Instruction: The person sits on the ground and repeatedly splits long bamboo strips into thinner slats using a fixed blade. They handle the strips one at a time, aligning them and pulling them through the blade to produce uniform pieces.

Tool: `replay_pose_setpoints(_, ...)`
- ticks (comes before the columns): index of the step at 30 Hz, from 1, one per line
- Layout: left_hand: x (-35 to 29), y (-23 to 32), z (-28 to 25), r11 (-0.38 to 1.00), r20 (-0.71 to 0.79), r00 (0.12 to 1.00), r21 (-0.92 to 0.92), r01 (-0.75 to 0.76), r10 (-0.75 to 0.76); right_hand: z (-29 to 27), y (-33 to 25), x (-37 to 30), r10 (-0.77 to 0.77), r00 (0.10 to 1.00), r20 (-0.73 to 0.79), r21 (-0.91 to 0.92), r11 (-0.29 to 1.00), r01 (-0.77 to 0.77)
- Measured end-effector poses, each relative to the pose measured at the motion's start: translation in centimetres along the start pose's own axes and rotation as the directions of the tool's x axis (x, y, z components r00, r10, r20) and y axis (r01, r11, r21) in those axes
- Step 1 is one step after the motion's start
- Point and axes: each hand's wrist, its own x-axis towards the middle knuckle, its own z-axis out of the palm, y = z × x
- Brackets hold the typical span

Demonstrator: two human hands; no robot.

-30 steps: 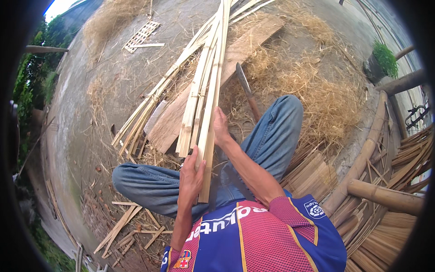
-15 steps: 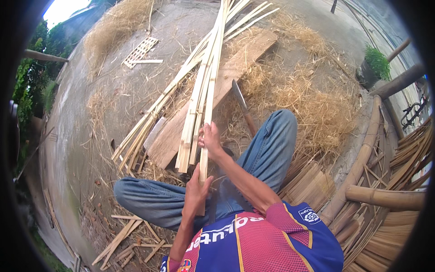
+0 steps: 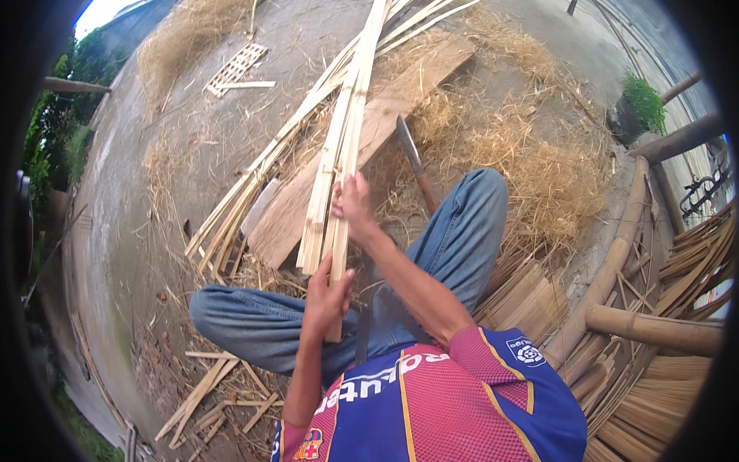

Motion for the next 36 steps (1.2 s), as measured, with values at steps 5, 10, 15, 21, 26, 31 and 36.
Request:
replay_pose_setpoints(5, 4.4, -1.4, -1.4, 0.675, 0.505, 0.831, -0.531, 0.512, -0.233, -3.8, 2.1, 4.7, 0.012, 0.998, -0.063, -0.014, 1.000, -0.013)
replay_pose_setpoints(10, 7.3, -1.6, -0.9, 0.512, 0.622, 0.780, -0.648, 0.564, -0.071, -3.5, -0.9, 4.8, -0.034, 0.998, -0.061, -0.253, 0.967, 0.018)
replay_pose_setpoints(15, 9.5, -3.0, 0.8, 0.356, 0.602, 0.798, -0.739, 0.572, -0.032, -5.1, -1.3, 2.5, -0.224, 0.967, 0.125, -0.732, 0.637, 0.242)
replay_pose_setpoints(21, 9.7, -3.4, 0.9, 0.301, 0.618, 0.786, -0.746, 0.594, -0.020, -8.0, 0.0, 0.7, -0.301, 0.954, -0.015, -0.705, 0.679, 0.203)
replay_pose_setpoints(26, 9.9, -4.2, 0.0, 0.257, 0.617, 0.778, -0.776, 0.576, 0.118, -7.8, -2.6, -11.5, 0.392, 0.920, 0.030, -0.713, 0.653, -0.255)
replay_pose_setpoints(31, 9.6, -3.5, 0.2, 0.239, 0.589, 0.808, -0.786, 0.570, 0.015, -5.7, -3.1, -17.2, 0.599, 0.791, 0.122, -0.647, 0.653, -0.395)
replay_pose_setpoints(36, 10.0, -4.4, 0.1, 0.245, 0.608, 0.790, -0.780, 0.576, 0.079, -5.3, -4.9, -17.5, 0.651, 0.699, 0.295, -0.862, 0.497, -0.099)
